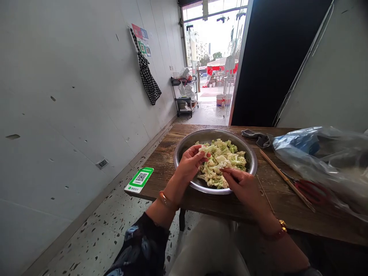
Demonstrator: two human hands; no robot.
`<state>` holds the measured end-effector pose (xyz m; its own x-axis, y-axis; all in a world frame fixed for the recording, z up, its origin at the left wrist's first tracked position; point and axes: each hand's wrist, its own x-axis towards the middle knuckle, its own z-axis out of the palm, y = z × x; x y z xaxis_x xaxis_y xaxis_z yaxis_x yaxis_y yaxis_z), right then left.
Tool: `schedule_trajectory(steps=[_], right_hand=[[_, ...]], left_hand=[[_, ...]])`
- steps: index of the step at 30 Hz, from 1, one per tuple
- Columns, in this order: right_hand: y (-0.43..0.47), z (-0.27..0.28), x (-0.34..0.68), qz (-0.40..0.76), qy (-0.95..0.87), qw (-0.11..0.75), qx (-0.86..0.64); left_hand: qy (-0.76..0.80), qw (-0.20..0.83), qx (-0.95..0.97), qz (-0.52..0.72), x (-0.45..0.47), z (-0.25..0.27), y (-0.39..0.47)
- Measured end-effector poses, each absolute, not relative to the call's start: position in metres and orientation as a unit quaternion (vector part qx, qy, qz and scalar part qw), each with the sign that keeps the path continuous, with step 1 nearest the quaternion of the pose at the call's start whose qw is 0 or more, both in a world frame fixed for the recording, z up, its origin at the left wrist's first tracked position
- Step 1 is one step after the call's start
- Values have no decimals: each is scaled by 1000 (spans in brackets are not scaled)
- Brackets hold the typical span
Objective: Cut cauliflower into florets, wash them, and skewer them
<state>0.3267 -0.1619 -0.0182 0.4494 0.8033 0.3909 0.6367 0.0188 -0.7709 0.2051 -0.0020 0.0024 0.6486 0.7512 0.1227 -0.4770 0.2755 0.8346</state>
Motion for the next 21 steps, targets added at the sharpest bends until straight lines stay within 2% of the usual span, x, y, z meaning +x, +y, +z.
schedule_trajectory(steps=[21], right_hand=[[-162,-17,327,80,-516,489,-698]], left_hand=[[155,762,485,400,204,3,-5]])
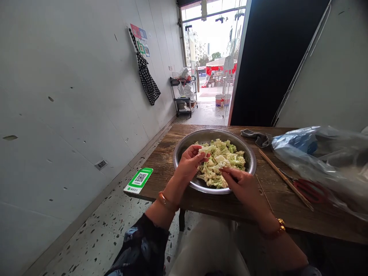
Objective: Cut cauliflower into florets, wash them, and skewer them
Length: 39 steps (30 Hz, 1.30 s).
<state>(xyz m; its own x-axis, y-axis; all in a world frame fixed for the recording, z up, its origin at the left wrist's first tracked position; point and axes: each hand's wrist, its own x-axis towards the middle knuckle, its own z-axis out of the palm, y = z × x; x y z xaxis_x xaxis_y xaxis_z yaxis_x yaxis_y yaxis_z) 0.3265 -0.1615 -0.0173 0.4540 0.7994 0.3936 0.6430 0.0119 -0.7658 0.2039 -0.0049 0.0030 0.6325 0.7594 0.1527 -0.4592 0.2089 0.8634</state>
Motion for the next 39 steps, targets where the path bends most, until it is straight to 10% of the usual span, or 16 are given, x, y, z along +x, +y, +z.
schedule_trajectory(steps=[39], right_hand=[[-158,-5,328,108,-471,552,-680]], left_hand=[[157,695,632,306,209,8,-17]])
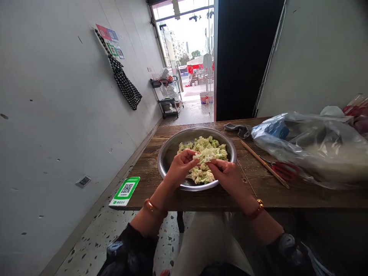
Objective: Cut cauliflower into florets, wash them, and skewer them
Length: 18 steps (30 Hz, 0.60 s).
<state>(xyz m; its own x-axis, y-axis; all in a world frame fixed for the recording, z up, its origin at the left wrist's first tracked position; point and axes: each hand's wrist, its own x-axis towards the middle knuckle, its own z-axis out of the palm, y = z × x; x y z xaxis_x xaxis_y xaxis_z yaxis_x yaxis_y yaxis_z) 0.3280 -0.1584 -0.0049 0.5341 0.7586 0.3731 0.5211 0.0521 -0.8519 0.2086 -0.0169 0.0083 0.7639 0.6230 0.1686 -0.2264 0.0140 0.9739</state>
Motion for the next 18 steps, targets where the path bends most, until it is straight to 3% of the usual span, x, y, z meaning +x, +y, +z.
schedule_trajectory(steps=[8,18], right_hand=[[-157,-16,325,89,-480,539,-686],[-159,-24,323,26,-551,412,-726]], left_hand=[[114,796,532,266,207,10,-13],[210,789,519,253,212,7,-15]])
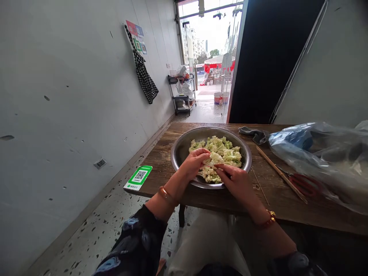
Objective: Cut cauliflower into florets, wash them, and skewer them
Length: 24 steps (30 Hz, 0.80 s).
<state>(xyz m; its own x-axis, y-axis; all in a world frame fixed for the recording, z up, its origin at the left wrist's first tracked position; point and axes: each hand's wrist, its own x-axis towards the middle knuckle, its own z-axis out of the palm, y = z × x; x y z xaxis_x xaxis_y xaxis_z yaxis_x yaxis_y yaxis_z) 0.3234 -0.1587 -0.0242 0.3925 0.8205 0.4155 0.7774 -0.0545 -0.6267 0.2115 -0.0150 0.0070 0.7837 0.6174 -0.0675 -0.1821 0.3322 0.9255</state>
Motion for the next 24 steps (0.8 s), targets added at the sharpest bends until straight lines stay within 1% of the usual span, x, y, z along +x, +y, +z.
schedule_trajectory(steps=[5,10,16,21,24], right_hand=[[-157,-29,321,-5,-533,435,-726],[-160,-30,319,-27,-523,449,-723],[-159,-27,323,-6,-517,457,-724],[-159,-26,327,31,-518,435,-736],[-158,-27,330,35,-499,449,-740]], left_hand=[[214,770,541,262,213,1,-13],[186,747,583,260,218,-5,-12],[161,741,598,261,223,-9,-14],[191,744,579,273,222,-8,-15],[228,710,593,302,221,-7,-12]])
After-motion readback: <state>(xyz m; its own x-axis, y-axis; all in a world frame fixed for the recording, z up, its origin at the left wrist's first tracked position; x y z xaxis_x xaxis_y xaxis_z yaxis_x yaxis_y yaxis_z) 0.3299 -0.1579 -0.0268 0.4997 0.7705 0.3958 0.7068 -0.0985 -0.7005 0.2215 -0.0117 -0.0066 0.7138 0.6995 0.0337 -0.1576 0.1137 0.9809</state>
